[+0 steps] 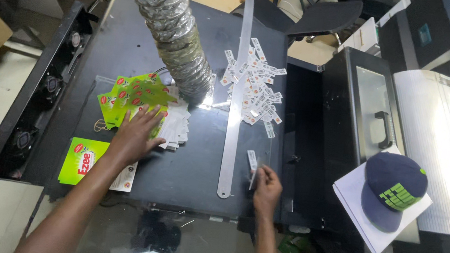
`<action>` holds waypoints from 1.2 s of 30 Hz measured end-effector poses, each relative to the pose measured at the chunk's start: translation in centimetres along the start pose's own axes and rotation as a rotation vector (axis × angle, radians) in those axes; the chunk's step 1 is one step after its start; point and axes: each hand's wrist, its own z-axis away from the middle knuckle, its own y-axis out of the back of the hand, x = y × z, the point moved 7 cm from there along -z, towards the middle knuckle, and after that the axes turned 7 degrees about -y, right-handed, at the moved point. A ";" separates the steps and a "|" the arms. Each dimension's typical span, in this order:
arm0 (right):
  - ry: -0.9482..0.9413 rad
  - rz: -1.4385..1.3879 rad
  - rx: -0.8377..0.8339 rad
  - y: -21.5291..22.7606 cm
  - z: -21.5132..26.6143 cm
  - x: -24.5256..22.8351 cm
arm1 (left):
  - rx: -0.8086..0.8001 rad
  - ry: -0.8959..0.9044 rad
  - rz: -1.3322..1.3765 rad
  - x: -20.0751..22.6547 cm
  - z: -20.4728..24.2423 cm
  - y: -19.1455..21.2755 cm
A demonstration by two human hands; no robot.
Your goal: The person repeatedly cuts green packets on a table using a utility knife and a metal ruler as a guide. The person aligns each packet, cuts along the ruler, and places the cut pieces aside. The process is repeated for multiple packets throughout the clip.
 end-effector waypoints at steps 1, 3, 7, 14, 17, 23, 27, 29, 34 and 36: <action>-0.003 0.005 -0.004 0.8 0.3 -0.5 | -0.002 0.006 0.003 -0.3 1.1 -0.2; 0.043 0.051 0.003 2.6 0.9 -1.8 | 0.099 0.027 0.029 -0.9 3.0 0.2; 0.054 0.028 -0.020 2.8 0.5 0.6 | 0.111 0.103 0.074 -1.4 8.5 1.4; 0.018 0.009 -0.179 -0.6 -5.6 4.2 | 0.240 0.171 0.007 -4.4 15.6 0.7; 0.037 -0.071 -0.205 -3.4 -9.1 3.7 | 0.276 0.161 0.005 -4.3 16.3 0.8; -0.047 -0.218 -0.217 -4.7 -8.7 -3.8 | 0.223 0.170 0.054 -3.4 17.1 0.8; 0.120 -0.040 -0.105 2.0 -7.3 -5.3 | 0.259 0.148 0.074 -4.0 18.4 1.1; 0.035 0.217 -0.069 2.8 -2.3 -8.0 | 0.240 0.172 0.088 -4.6 19.0 0.7; 0.053 0.667 -0.130 2.5 -0.7 -2.7 | 0.217 0.156 0.062 -5.0 19.2 -0.3; 0.062 0.604 -0.207 -0.2 -0.9 -2.6 | 0.134 0.146 0.030 -5.0 18.9 -0.8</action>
